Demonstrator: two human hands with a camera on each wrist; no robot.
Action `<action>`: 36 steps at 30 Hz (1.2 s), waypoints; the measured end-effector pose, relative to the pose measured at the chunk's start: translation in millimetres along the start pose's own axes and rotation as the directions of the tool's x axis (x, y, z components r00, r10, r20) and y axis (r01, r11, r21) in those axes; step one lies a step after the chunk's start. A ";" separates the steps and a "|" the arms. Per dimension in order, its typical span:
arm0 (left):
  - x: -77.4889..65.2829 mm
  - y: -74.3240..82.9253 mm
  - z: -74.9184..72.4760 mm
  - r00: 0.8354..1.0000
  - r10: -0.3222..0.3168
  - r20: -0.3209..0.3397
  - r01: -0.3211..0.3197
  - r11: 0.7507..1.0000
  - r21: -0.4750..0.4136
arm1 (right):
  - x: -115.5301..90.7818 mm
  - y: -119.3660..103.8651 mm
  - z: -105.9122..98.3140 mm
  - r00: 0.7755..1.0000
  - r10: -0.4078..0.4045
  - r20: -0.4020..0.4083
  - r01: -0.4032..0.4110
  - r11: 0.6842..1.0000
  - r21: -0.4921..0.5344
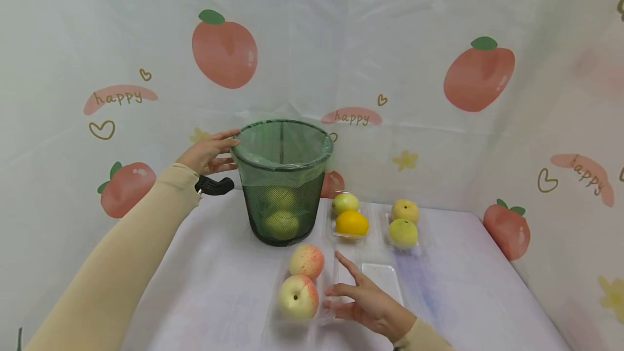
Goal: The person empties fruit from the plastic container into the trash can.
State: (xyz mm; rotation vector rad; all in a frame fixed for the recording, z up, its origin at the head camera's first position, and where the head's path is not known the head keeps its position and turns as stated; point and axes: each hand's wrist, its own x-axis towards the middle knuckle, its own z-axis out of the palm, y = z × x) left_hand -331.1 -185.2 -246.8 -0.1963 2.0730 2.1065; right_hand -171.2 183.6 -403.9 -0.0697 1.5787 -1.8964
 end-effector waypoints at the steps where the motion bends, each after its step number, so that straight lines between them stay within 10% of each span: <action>1: 0.1 -0.1 0.0 1.000 -0.001 -0.001 0.001 1.000 0.000 | -1.9 -1.5 -0.9 1.000 -0.009 0.006 0.009 1.000 0.006; 12: 1.4 -1.2 0.2 1.000 0.008 0.000 -0.008 1.000 0.009 | -23.9 -26.2 -18.6 0.980 -0.137 0.147 0.124 0.988 0.095; 21: 1.1 -2.1 -0.1 1.000 0.020 0.020 -0.020 1.000 0.009 | -38.4 -54.6 -36.4 0.897 -0.314 0.311 0.278 0.948 0.153; 36: -0.4 -1.2 0.2 1.000 0.022 0.017 -0.022 1.000 0.014 | -50.9 -115.1 -55.7 0.883 -0.407 0.232 0.387 0.913 0.128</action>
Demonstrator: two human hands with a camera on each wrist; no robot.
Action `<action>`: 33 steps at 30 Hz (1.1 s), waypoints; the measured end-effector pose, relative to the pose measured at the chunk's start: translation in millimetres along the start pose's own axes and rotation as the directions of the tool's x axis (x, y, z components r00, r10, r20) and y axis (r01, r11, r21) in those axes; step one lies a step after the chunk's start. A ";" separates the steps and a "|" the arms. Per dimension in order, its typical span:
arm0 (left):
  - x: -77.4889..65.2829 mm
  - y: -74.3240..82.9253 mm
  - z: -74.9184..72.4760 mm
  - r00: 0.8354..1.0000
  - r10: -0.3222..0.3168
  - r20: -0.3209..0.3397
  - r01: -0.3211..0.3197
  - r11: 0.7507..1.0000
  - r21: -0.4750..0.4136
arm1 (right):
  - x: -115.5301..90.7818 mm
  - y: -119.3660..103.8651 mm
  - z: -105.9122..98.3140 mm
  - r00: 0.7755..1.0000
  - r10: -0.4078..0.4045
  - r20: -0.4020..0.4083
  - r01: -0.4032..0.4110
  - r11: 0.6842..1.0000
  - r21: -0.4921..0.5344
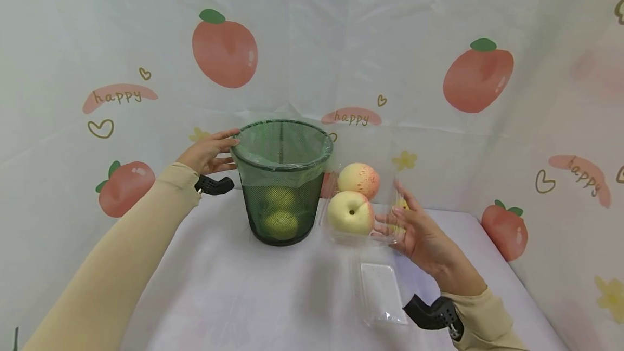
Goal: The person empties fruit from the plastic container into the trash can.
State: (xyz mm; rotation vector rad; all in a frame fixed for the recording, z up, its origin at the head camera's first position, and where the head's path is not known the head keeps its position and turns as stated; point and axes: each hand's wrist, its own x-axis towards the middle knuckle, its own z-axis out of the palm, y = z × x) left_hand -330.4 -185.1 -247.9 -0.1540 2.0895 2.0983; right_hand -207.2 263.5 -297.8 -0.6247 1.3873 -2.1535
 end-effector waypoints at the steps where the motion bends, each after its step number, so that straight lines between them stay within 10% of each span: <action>1: -0.2 0.1 -0.1 1.000 0.000 -0.001 0.000 1.000 -0.001 | 2.2 -5.4 1.1 1.000 -0.007 0.006 0.007 1.000 0.016; 9: -0.9 0.5 0.5 1.000 -0.001 -0.005 0.001 1.000 0.003 | 25.5 -49.3 11.4 0.992 -0.004 -0.125 0.003 1.000 -0.004; 33: 1.3 0.1 0.8 1.000 -0.006 -0.024 0.006 1.000 -0.005 | 103.6 -129.9 54.7 0.870 -0.063 -0.488 -0.133 0.924 -0.357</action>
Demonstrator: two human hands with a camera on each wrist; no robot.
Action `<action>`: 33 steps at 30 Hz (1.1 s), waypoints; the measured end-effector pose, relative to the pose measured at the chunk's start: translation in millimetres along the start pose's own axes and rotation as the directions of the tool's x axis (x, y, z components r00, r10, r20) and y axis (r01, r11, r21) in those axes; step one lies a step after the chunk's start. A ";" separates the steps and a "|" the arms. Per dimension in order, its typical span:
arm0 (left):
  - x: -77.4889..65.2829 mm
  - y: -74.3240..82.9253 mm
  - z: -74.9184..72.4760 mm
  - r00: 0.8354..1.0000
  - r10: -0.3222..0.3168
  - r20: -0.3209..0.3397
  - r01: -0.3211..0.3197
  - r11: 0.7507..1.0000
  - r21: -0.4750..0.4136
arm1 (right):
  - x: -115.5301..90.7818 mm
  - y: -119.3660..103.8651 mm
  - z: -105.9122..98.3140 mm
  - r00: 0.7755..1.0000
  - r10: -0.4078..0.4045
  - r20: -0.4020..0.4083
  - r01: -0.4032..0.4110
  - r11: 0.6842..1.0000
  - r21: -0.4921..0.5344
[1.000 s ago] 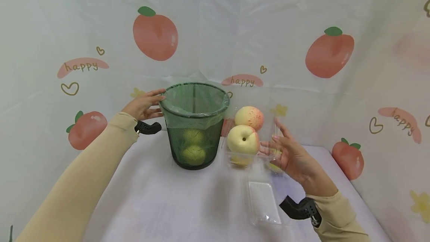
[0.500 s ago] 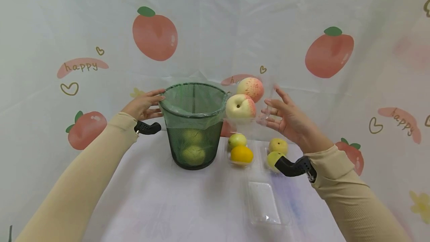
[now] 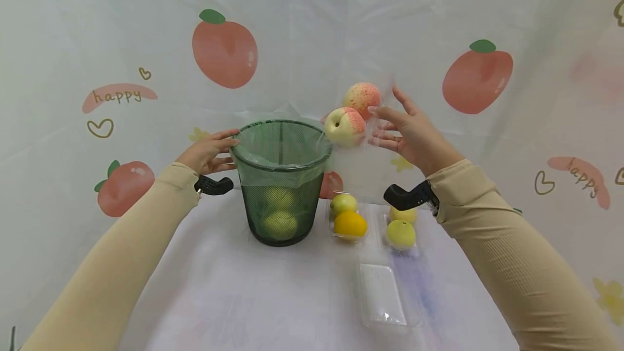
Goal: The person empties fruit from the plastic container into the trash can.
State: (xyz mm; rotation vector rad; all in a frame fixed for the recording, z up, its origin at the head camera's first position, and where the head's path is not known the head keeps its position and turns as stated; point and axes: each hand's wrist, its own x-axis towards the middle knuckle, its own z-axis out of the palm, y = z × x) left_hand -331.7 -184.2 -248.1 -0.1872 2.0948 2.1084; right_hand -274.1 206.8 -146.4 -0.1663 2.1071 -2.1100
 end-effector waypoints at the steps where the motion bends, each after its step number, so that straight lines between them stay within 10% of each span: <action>1: -0.1 0.1 -0.1 1.000 0.002 0.004 -0.002 1.000 0.001 | 1.0 -1.9 2.0 1.000 -0.004 -0.010 0.004 1.000 -0.005; 17: 0.0 -0.5 -0.3 1.000 0.009 0.001 -0.009 1.000 0.028 | 12.7 -14.4 34.7 0.998 -0.050 -0.041 0.049 0.999 -0.023; 33: -2.0 1.0 -0.4 1.000 -0.003 -0.009 0.004 0.999 0.035 | 23.2 -11.9 65.0 0.979 -0.166 -0.121 0.128 0.953 -0.275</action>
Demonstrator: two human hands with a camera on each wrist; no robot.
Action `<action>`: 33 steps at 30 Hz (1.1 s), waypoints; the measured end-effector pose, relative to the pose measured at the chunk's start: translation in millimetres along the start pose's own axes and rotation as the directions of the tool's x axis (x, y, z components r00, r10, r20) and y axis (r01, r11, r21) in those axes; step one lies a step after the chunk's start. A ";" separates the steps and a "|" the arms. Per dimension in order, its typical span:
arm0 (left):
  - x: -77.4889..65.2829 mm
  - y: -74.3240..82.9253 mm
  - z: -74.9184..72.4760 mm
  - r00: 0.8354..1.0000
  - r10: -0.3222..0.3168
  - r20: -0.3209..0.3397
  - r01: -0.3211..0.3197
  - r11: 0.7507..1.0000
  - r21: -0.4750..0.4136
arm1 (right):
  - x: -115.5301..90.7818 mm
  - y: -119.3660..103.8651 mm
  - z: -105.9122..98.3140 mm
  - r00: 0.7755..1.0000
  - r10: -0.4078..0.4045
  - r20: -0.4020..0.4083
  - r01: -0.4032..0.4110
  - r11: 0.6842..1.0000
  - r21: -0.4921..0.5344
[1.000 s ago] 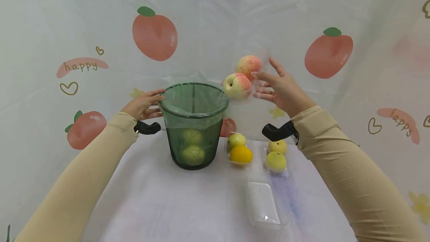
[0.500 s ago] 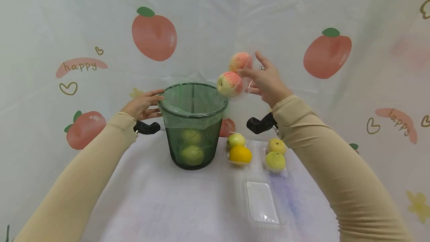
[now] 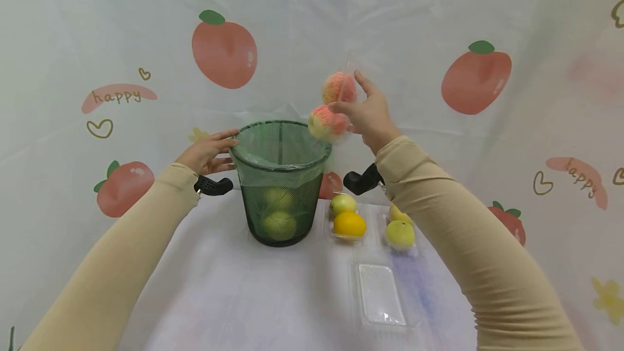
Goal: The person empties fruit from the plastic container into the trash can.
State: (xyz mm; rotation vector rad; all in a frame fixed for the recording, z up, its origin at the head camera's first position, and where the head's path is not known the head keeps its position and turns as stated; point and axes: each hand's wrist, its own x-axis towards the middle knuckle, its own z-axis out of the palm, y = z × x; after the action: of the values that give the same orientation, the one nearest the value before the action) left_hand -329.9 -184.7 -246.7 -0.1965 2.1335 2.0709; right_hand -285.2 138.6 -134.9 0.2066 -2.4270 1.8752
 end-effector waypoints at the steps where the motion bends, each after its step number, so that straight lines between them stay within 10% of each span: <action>1: -0.6 0.3 0.2 1.000 0.000 0.000 0.000 1.000 0.000 | 0.8 0.3 1.8 1.000 -0.009 -0.004 0.009 1.000 -0.001; 33: -1.5 -0.8 1.7 1.000 0.004 0.009 -0.004 1.000 -0.020 | 14.8 11.4 18.8 0.966 -0.219 -0.137 0.187 0.959 -0.213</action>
State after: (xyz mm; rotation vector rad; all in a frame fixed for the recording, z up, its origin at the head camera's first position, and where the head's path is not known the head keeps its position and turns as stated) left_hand -328.2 -183.0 -247.2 -0.1851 2.1104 2.0927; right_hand -301.0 122.3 -148.6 0.2717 -2.3623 1.4948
